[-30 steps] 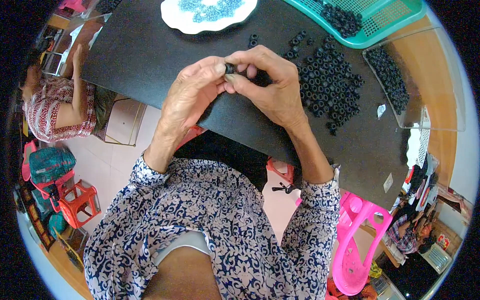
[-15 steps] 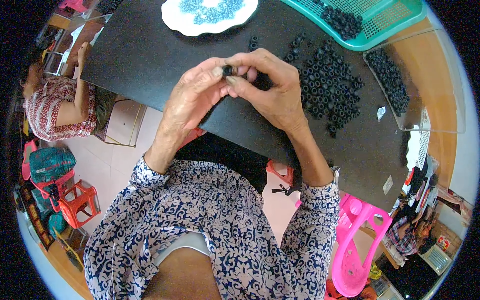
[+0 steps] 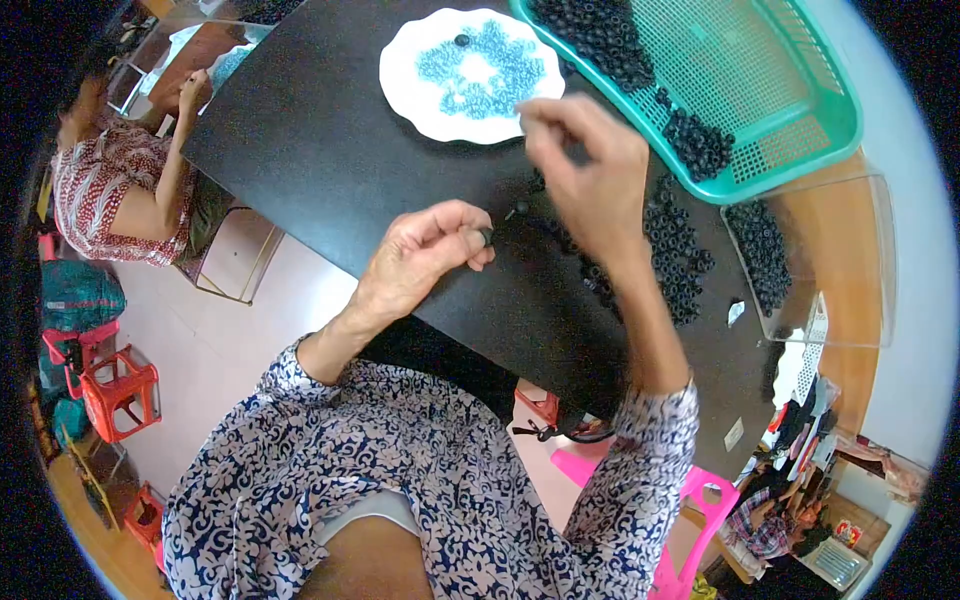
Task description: Manual assembly of black rubber grommets with blue beads or pins.
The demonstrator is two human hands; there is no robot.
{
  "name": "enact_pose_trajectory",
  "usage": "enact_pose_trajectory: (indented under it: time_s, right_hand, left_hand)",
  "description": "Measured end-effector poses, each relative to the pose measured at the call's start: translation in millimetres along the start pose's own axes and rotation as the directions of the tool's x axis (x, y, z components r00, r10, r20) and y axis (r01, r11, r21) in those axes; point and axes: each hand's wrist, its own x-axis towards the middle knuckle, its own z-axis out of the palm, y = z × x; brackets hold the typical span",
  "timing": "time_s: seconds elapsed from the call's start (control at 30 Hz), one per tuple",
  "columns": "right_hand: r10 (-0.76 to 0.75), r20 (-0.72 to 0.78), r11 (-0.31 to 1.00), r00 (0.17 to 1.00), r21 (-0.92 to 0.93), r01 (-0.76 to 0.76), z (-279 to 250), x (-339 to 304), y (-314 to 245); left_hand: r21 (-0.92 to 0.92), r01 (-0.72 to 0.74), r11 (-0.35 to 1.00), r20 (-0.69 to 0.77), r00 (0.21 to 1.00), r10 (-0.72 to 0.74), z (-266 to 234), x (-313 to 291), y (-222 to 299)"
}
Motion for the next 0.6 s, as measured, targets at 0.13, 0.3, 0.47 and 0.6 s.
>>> enact_pose_trajectory:
  time_s: [0.13, 0.3, 0.47, 0.6]
  right_hand:
    - [-0.083, 0.097, 0.98, 0.992, -0.174, 0.099, 9, 55, 36]
    - [-0.209, 0.343, 0.841, 0.916, -0.414, 0.348, 32, 88, 60]
    - [-0.122, 0.459, 0.893, 0.88, -0.337, 0.299, 31, 87, 73]
    - [-0.204, 0.387, 0.902, 0.899, -0.283, 0.327, 35, 83, 62]
  left_hand:
    - [0.13, 0.047, 0.99, 0.034, 0.998, -0.052, 3, 2, 5]
    - [0.167, 0.062, 0.984, 0.035, 0.997, -0.069, 1, 2, 6]
    - [0.235, 0.078, 0.969, 0.026, 0.996, -0.087, 3, 1, 12]
    - [0.296, 0.059, 0.953, 0.026, 0.997, -0.07, 2, 0, 13]
